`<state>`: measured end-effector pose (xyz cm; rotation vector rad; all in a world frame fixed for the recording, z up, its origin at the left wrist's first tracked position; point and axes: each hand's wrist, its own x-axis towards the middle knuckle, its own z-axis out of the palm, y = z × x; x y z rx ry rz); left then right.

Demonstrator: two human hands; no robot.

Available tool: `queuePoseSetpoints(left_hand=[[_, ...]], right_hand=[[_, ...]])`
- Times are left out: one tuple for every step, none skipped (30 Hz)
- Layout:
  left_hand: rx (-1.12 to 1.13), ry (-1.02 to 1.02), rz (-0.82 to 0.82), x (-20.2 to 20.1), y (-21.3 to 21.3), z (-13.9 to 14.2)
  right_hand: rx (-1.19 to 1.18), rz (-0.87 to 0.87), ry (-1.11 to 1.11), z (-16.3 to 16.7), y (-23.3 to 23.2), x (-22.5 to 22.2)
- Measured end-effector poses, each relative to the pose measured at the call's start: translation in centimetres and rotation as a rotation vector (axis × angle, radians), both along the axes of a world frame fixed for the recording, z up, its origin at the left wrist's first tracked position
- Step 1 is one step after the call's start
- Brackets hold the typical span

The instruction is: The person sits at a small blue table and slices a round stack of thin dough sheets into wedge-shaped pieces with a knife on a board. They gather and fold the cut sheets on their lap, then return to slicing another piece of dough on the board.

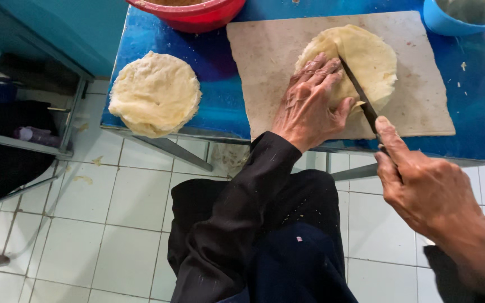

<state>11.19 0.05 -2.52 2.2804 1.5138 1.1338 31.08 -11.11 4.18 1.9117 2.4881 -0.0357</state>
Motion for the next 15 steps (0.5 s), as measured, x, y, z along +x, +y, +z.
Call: queuePoseSetpoints(left_hand=[[0.002,-0.005,-0.001,-0.1,-0.1,0.0],[0.007,-0.010,0.004,-0.2,0.0,0.1],[0.011,-0.014,0.006,-0.2,0.0,0.1],[0.012,-0.015,0.002,-0.2,0.1,0.1],[0.007,-0.015,0.002,-0.1,0.2,0.1],[-0.002,-0.022,0.010,0.0,0.1,0.0],[-0.007,-0.036,0.016,0.1,0.2,-0.1],[-0.002,-0.030,0.014,0.3,0.2,-0.2],[0.001,-0.017,0.008,0.3,0.2,-0.3],[0.006,0.001,0.017,0.2,0.2,-0.4],[0.002,-0.001,0.017,0.1,0.1,-0.5],[0.009,-0.007,0.012,0.1,0.3,-0.5],[0.015,-0.012,0.007,0.0,0.3,-0.5],[0.018,-0.015,0.001,0.1,0.4,-0.5],[0.015,-0.015,0.000,0.1,0.4,-0.5]], right_hand=[[0.007,0.014,0.040,0.0,0.2,-0.1],[0.015,0.033,0.078,0.1,0.3,-0.2],[-0.016,0.012,0.026,0.3,0.1,-0.2],[-0.049,-0.014,-0.024,0.8,-0.4,0.0],[-0.078,-0.044,-0.066,0.9,-0.8,0.0],[-0.082,-0.060,-0.060,1.1,-1.0,-0.1],[-0.081,-0.076,-0.061,1.2,-1.1,0.0],[-0.087,-0.104,-0.065,1.3,-1.1,0.0],[-0.038,-0.065,-0.045,1.2,-0.9,0.0],[0.013,-0.012,-0.019,1.0,-0.2,-0.2],[0.068,0.039,0.008,0.7,0.3,-0.3],[0.061,0.043,0.025,0.5,0.4,-0.3],[0.053,0.048,0.043,0.3,0.5,-0.3],[0.043,0.052,0.061,0.3,0.3,-0.1],[0.017,0.006,0.078,0.3,-0.6,0.1]])
